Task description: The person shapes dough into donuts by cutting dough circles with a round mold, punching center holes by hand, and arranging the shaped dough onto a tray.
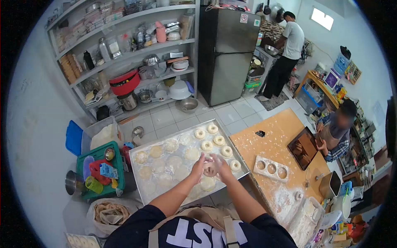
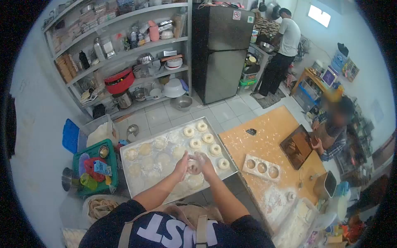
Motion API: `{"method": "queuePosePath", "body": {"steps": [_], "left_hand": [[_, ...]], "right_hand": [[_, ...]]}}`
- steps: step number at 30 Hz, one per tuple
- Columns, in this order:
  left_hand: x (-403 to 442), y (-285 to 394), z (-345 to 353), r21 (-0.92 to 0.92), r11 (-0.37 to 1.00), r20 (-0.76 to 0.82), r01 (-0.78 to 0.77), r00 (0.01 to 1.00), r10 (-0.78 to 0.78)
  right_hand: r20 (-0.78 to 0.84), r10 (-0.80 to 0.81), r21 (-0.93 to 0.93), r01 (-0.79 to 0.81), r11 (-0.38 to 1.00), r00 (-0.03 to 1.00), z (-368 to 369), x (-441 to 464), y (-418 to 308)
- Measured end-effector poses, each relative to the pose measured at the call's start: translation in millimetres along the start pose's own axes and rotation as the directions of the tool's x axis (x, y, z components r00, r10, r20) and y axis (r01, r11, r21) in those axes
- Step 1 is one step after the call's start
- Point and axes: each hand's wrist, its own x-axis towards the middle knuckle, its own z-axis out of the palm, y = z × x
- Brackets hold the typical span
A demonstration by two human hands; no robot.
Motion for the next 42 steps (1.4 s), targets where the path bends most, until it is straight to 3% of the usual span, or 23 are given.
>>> {"method": "queuePosePath", "body": {"steps": [2,3,5,7,9,10,13,14,17,18,20,22,23,26,29,32,35,38,41,42], "left_hand": [[0,-7,6,-0.332,0.936,-0.061,-0.118,0.993,0.103],[-1,-8,6,-0.482,0.858,-0.106,-0.178,0.984,0.144],[-1,-3,-4,-0.324,0.937,-0.147,-0.132,0.985,0.088],[-12,17,-11,-0.044,0.999,-0.135,-0.014,0.991,0.008],[-8,8,1,-0.462,0.866,-0.230,-0.191,0.969,0.092],[-4,6,1,-0.631,0.717,-0.307,-0.298,0.944,0.122],[5,9,-29,-0.335,0.911,-0.237,-0.239,0.958,0.164],[9,13,-37,-0.225,0.965,-0.229,-0.135,0.970,0.082],[28,8,-26,-0.494,0.804,-0.273,-0.331,0.937,0.218],[36,6,-24,-0.534,0.771,-0.318,-0.348,0.927,0.198],[52,0,-30,-0.606,0.698,-0.408,-0.382,0.902,0.140],[59,3,-52,-0.376,0.900,-0.314,-0.220,0.944,0.100],[63,4,-59,-0.237,0.963,-0.268,-0.130,0.961,0.064],[57,30,-32,-0.604,0.714,-0.417,-0.354,0.904,0.095],[76,15,-50,-0.625,0.675,-0.503,-0.392,0.863,0.035],[84,22,-54,-0.524,0.777,-0.479,-0.348,0.875,0.069],[105,11,-52,-0.618,0.649,-0.542,-0.444,0.838,0.057],[113,16,-54,-0.567,0.717,-0.540,-0.405,0.840,0.049],[112,31,-66,-0.417,0.892,-0.470,-0.171,0.881,-0.051],[112,34,-63,-0.481,0.845,-0.484,-0.233,0.875,-0.034]], "right_hand": [[-0.219,-0.087,0.072,0.105,0.992,0.972,15,7,8],[-0.077,-0.074,0.003,0.075,0.997,0.994,15,9,7],[0.201,-0.012,-0.141,0.041,0.989,0.980,9,15,3],[0.134,0.023,-0.122,-0.007,0.993,0.991,19,18,-2],[0.011,-0.004,-0.059,0.005,0.998,1.000,28,14,-9],[-0.113,-0.043,0.085,0.053,0.995,0.993,39,27,7],[0.218,0.140,-0.231,-0.088,0.969,0.966,38,37,-9],[0.258,0.219,-0.238,-0.158,0.958,0.941,31,53,0],[0.041,0.001,0.001,-0.001,1.000,0.999,38,69,1],[0.001,0.042,0.049,-0.042,0.998,0.999,40,74,1],[0.194,0.078,-0.094,-0.061,0.994,0.978,38,92,4],[0.282,0.114,-0.272,-0.034,0.962,0.953,30,117,21],[0.248,0.100,-0.208,-0.048,0.977,0.964,23,125,32],[0.063,0.087,-0.084,-0.082,0.993,0.994,45,126,3],[0.255,-0.005,-0.212,0.061,0.975,0.967,39,146,19],[0.292,0.070,-0.200,-0.011,0.980,0.954,45,148,-8],[0.227,0.078,-0.119,-0.051,0.992,0.971,48,163,1],[0.275,0.140,-0.051,-0.131,0.990,0.951,49,174,-3],[0.312,0.312,-0.282,-0.226,0.932,0.897,44,196,7],[0.244,0.222,-0.232,-0.166,0.959,0.944,46,197,11]]}}
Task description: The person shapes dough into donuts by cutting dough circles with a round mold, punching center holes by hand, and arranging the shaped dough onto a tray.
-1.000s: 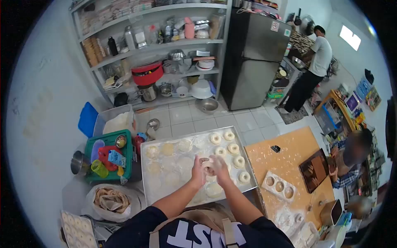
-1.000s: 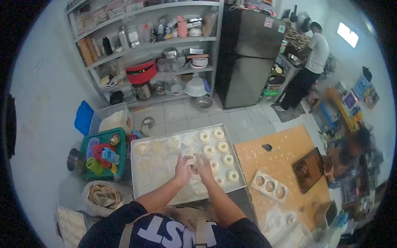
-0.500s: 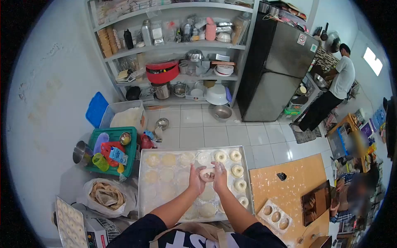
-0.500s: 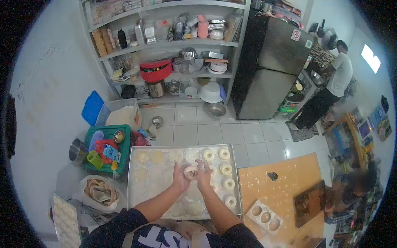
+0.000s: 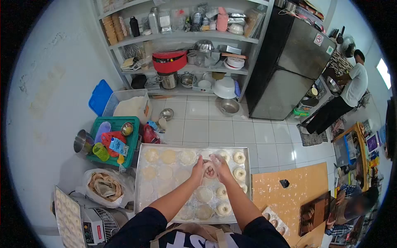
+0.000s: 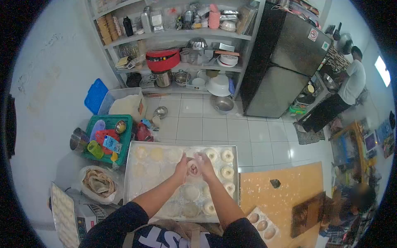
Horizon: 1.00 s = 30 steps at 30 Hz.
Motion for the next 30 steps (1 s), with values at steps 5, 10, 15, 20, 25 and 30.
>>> {"method": "queuePosePath", "body": {"steps": [5,10,15,20,25,30], "left_hand": [[1,4,3,-0.197,0.980,0.046,-0.037,0.998,0.047],[20,9,-1,0.359,0.919,0.058,-0.163,0.987,0.152],[8,20,13,0.245,0.961,-0.069,-0.128,0.987,0.148],[37,6,-13,0.277,0.948,0.185,-0.155,0.977,0.106],[44,9,-13,0.065,0.998,-0.025,-0.009,1.000,0.010],[56,11,-13,0.319,0.948,-0.215,0.021,0.975,0.051]], "right_hand": [[-0.095,0.077,0.307,-0.045,0.951,0.992,8,-10,-12],[0.086,-0.007,0.087,-0.001,0.996,0.996,-5,3,-8],[-0.108,0.006,0.096,0.004,0.995,0.994,-3,25,20],[-0.085,-0.001,0.077,0.007,0.997,0.996,-2,28,8],[-0.084,0.032,0.116,-0.022,0.993,0.996,-2,47,29],[-0.114,0.081,-0.087,-0.091,0.992,0.990,-3,64,38]]}}
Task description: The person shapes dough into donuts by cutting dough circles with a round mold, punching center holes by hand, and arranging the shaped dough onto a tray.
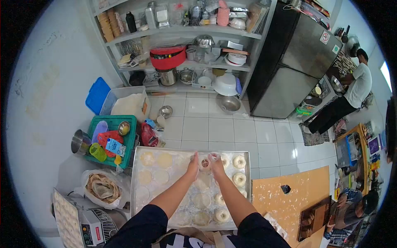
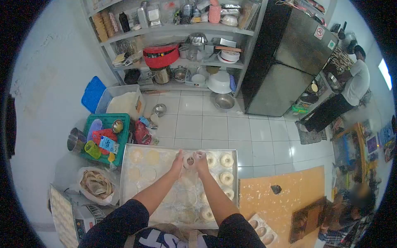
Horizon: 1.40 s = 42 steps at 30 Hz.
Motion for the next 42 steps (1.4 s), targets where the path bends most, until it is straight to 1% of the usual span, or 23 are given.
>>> {"method": "queuePosePath", "body": {"steps": [2,4,7,10,11,13,14,17,19,22,25,28,29,31,32,33,35,36,37,38,39,41,42], "left_hand": [[-28,28,13,0.037,0.999,-0.020,0.038,0.999,-0.038],[-3,13,6,0.195,0.978,-0.006,-0.077,0.997,0.079],[14,-3,-7,0.451,0.859,0.098,-0.241,0.970,0.220],[17,-5,-17,0.614,0.708,0.196,-0.349,0.936,0.291],[18,-6,-19,0.652,0.660,0.220,-0.374,0.926,0.307],[2,7,-18,0.744,0.520,0.249,-0.421,0.896,0.369],[-5,12,-18,0.782,0.444,0.266,-0.438,0.878,0.398],[22,-2,-39,0.804,-0.214,0.593,-0.555,0.728,0.343],[7,11,-36,0.798,-0.230,0.603,-0.557,0.730,0.322],[3,13,-37,0.787,-0.283,0.615,-0.548,0.732,0.294],[8,7,-40,0.775,-0.317,0.631,-0.546,0.693,0.349],[-4,16,-38,0.770,-0.357,0.635,-0.528,0.681,0.364],[-12,24,-35,0.769,-0.374,0.635,-0.518,0.685,0.357],[-23,34,-35,0.856,-0.071,0.508,-0.513,0.806,0.304],[-27,39,-36,0.872,0.082,0.449,-0.482,0.855,0.259],[-31,39,-39,0.894,0.072,0.419,-0.442,0.883,0.211],[-35,25,-57,0.930,0.038,0.359,-0.365,0.927,0.111],[-18,-19,-84,0.852,-0.191,0.524,-0.488,0.779,0.346],[-36,-18,-89,0.849,-0.237,0.526,-0.473,0.795,0.301],[-65,-9,-91,0.839,-0.287,0.532,-0.463,0.809,0.252],[-89,-2,-93,0.820,-0.343,0.540,-0.459,0.818,0.197],[-114,-5,-100,0.811,-0.281,0.572,-0.514,0.798,0.190],[-121,-10,-103,0.796,-0.250,0.597,-0.551,0.783,0.175]], "right_hand": [[-0.027,-0.086,-0.117,0.082,0.990,0.996,0,13,14],[-0.066,-0.185,-0.287,0.159,0.945,0.980,3,17,19],[-0.060,-0.189,-0.316,0.161,0.935,0.980,6,12,12],[0.063,-0.217,-0.518,0.218,0.827,0.974,-3,0,2],[0.120,-0.313,-0.597,0.320,0.736,0.942,-6,-1,2],[0.263,-0.468,-0.711,0.497,0.498,0.844,-10,-4,3],[0.265,-0.455,-0.750,0.478,0.456,0.850,-12,-4,2],[0.302,-0.406,-0.854,0.434,0.286,0.862,-16,-14,-13],[0.370,-0.348,-0.895,0.431,0.118,0.862,-15,-28,-30],[0.408,-0.451,-0.884,0.467,0.024,0.794,-11,-30,-14],[0.408,-0.458,-0.881,0.471,0.029,0.790,-7,-28,-7],[0.358,-0.410,-0.883,0.446,0.143,0.839,-9,-36,-20],[0.301,-0.400,-0.843,0.438,0.314,0.866,-12,-37,-20],[0.199,-0.353,-0.683,0.387,0.619,0.914,-23,-36,-18],[0.223,-0.254,-0.648,0.338,0.683,0.941,-29,-37,-18],[0.250,-0.155,-0.611,0.280,0.740,0.956,-35,-39,-15],[0.306,-0.117,-0.737,0.313,0.599,0.945,-40,-66,-13],[0.340,-0.165,-0.853,0.378,0.361,0.926,-38,-95,-19],[0.376,-0.203,-0.911,0.401,0.099,0.904,-37,-116,-20],[0.342,-0.203,-0.923,0.368,0.110,0.917,-43,-128,-11],[0.315,-0.155,-0.913,0.343,0.221,0.937,-51,-136,-3],[0.242,-0.058,-0.855,0.242,0.458,0.968,-71,-164,19],[0.192,-0.104,-0.831,0.218,0.512,0.976,-78,-188,27]]}}
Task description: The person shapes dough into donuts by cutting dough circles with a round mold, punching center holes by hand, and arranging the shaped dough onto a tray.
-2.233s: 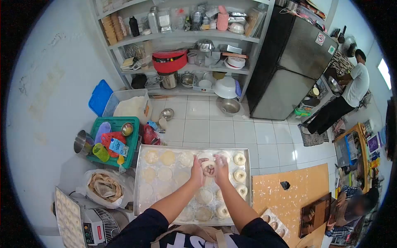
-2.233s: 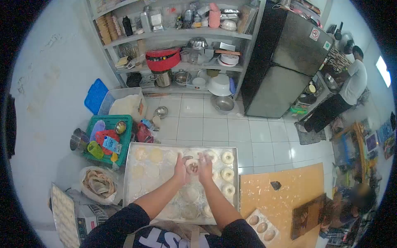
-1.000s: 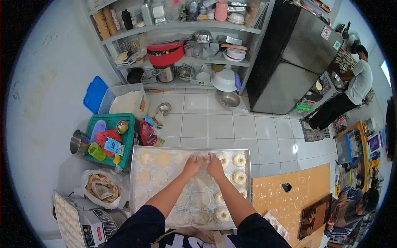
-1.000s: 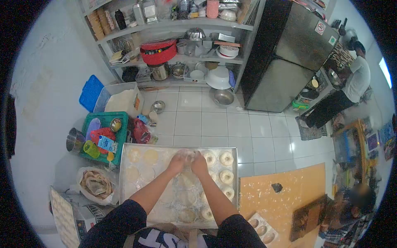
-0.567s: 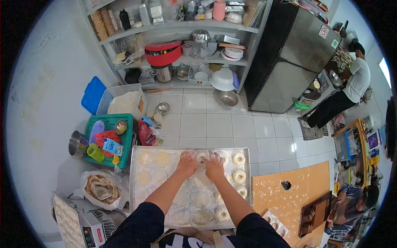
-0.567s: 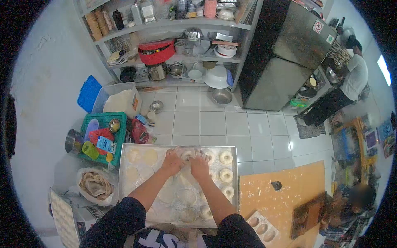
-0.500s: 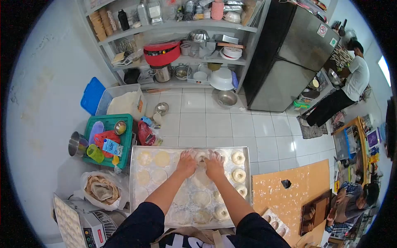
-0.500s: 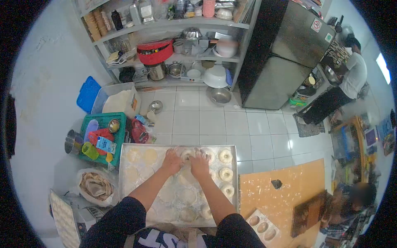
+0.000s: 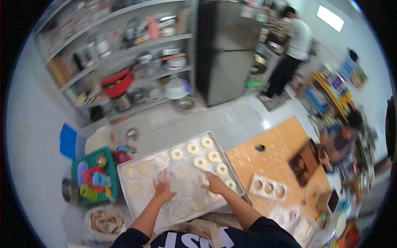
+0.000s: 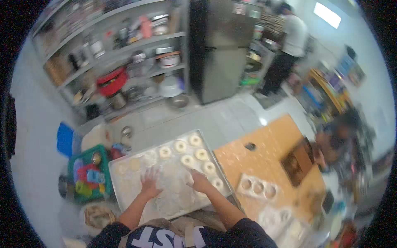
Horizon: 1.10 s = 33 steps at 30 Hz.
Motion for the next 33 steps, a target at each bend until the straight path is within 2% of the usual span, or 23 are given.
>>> {"method": "queuePosePath", "body": {"steps": [3,5,6,9,10,12,13,16,17,19,21,22,25,26,28,29,30,32,33], "left_hand": [[-17,-1,32,-0.075,0.996,-0.151,-0.044,0.988,0.032],[-25,9,42,-0.107,0.988,-0.184,-0.110,0.979,0.089],[-25,17,45,-0.126,0.983,-0.201,-0.137,0.973,0.110],[-26,46,59,-0.073,0.918,-0.317,-0.390,0.882,0.349],[-25,58,63,-0.059,0.894,-0.331,-0.445,0.853,0.403],[-19,88,69,-0.031,0.834,-0.369,-0.550,0.782,0.502],[-16,105,69,-0.020,0.818,-0.337,-0.576,0.774,0.536],[-13,162,73,0.029,0.773,-0.246,-0.634,0.745,0.620],[-12,184,76,0.057,0.753,-0.216,-0.655,0.728,0.650],[-9,229,84,0.112,0.717,-0.145,-0.688,0.703,0.697],[-1,278,97,0.162,0.681,-0.066,-0.714,0.681,0.729],[6,299,104,0.191,0.640,-0.046,-0.744,0.645,0.763],[20,372,112,0.262,0.645,0.138,-0.718,0.689,0.712],[21,396,112,0.305,0.668,0.198,-0.679,0.731,0.653],[43,416,129,0.361,0.624,0.280,-0.693,0.719,0.636],[54,424,137,0.385,0.605,0.315,-0.697,0.715,0.624],[56,432,138,0.405,0.607,0.378,-0.683,0.730,0.570],[51,449,136,0.442,0.615,0.487,-0.653,0.751,0.446],[51,452,140,0.431,0.619,0.475,-0.656,0.749,0.463]], "right_hand": [[-0.172,0.077,0.133,-0.055,0.990,0.982,13,-82,18],[-0.251,0.119,0.183,-0.074,0.980,0.961,28,-134,40],[-0.312,0.145,0.101,-0.119,0.988,0.939,37,-158,53],[-0.491,0.347,0.359,-0.177,0.917,0.799,43,-246,59],[-0.485,0.466,0.455,-0.242,0.857,0.740,47,-275,66],[-0.542,0.622,0.587,-0.275,0.761,0.565,63,-330,78],[-0.556,0.686,0.645,-0.276,0.712,0.470,67,-356,81],[-0.625,0.768,0.690,-0.362,0.627,0.139,73,-440,86],[-0.681,0.731,0.686,-0.320,0.654,0.035,85,-465,97],[-0.687,0.706,0.696,-0.435,0.572,-0.171,105,-515,119],[-0.723,0.628,0.676,-0.485,0.555,-0.288,121,-567,131],[-0.706,0.623,0.689,-0.528,0.496,-0.337,131,-590,138],[-0.632,0.686,0.677,-0.687,0.264,-0.360,163,-644,158],[-0.541,0.771,0.694,-0.696,0.184,-0.336,170,-656,160],[-0.311,0.947,0.695,-0.700,0.165,-0.086,154,-670,149],[-0.183,0.982,0.692,-0.702,0.165,0.049,151,-677,150],[-0.194,0.974,0.682,-0.699,0.217,0.114,166,-678,163],[-0.296,0.947,0.586,-0.758,0.285,0.127,179,-668,163],[-0.348,0.927,0.532,-0.785,0.317,0.138,182,-664,163]]}}
